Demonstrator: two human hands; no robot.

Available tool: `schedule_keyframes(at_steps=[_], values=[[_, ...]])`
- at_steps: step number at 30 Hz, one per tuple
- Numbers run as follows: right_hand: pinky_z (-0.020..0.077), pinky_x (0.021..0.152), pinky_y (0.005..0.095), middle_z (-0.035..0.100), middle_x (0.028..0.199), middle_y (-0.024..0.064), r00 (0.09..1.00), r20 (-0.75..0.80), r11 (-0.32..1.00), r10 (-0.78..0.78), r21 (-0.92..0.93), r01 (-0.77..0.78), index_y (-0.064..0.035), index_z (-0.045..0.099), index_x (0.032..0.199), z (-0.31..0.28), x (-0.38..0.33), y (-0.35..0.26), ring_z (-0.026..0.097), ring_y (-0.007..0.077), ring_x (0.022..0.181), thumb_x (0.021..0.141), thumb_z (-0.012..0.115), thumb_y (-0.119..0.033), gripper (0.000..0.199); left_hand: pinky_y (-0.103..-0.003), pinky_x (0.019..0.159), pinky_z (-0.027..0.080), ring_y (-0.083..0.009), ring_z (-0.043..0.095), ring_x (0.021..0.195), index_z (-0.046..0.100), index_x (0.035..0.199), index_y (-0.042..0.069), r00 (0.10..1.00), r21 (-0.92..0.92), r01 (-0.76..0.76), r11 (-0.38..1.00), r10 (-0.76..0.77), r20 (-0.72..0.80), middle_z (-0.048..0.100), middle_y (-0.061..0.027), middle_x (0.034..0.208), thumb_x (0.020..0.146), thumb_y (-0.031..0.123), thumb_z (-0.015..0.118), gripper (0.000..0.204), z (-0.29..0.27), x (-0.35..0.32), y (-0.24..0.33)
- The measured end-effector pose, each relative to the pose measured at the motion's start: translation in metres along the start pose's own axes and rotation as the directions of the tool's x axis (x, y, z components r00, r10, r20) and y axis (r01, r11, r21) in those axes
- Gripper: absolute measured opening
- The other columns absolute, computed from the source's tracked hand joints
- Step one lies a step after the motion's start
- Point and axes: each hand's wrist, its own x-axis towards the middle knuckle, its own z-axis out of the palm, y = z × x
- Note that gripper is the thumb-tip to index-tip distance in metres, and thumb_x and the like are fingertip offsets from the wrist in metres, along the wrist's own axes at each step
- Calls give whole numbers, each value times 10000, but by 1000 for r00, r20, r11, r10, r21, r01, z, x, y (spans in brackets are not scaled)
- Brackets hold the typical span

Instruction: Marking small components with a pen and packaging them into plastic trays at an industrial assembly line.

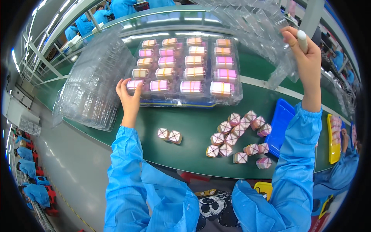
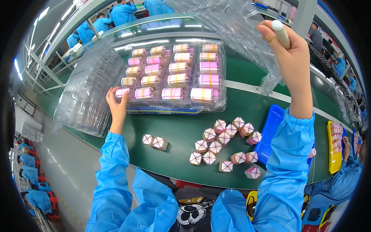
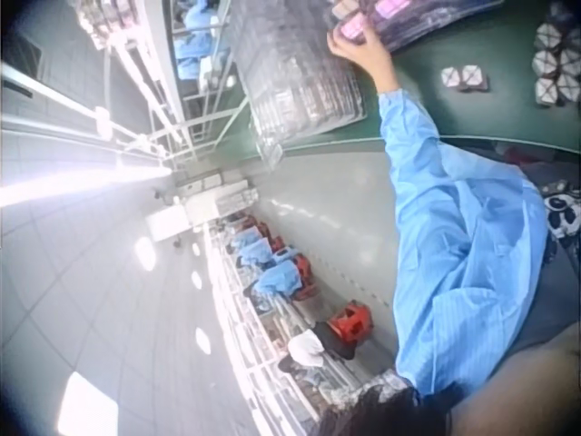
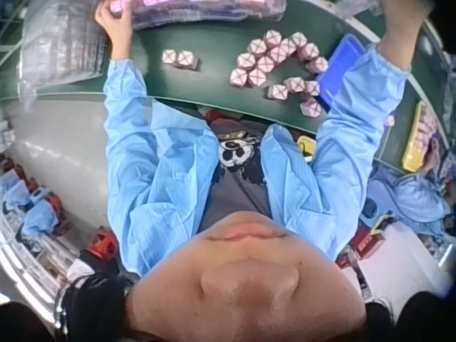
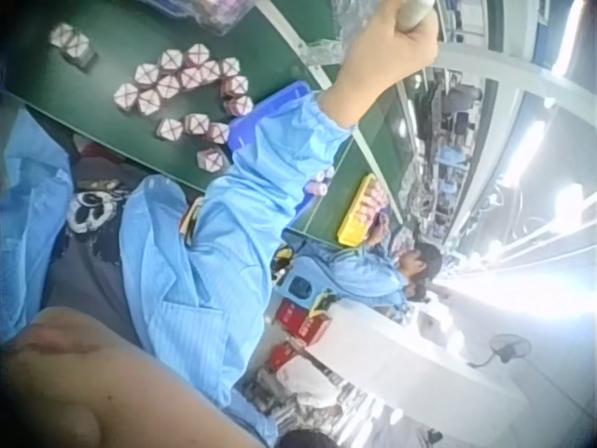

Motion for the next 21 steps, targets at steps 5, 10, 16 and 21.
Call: schedule_keyframes(at_steps=[5,10,16,21], values=[[390,682,215,621,846,-40,999,14,999,47,-16,-47,-32,720,1023,8,-9,-9,482,47,761,909,730,-276,270,-447,1104,313,-372,350,1339,521,1315,66,995,99,18,995,-28,97,323,-225,1425,922,398,663,535,-4,11,-12],[396,686,222,626,842,-32,994,48,995,101,4,-101,-27,719,1012,16,-14,-9,492,53,763,910,727,-283,276,-452,1118,292,-393,333,1355,453,1369,9,997,38,-33,999,30,77,302,-259,1454,990,398,547,551,-11,10,-15],[411,705,224,634,839,-23,993,29,994,110,-2,-110,-24,719,1005,10,-17,-7,520,64,778,911,725,-290,283,-526,1159,181,-389,334,1388,483,1380,89,917,434,-396,809,370,147,427,-150,1479,970,372,537,501,-13,-9,42],[406,689,224,626,831,-27,993,7,993,116,12,-116,-24,720,1005,5,-21,-7,513,60,771,908,728,-295,287,-532,1149,207,-328,415,1344,571,1293,110,856,372,-506,778,403,322,540,-107,1380,954,370,539,428,4,-13,54]])
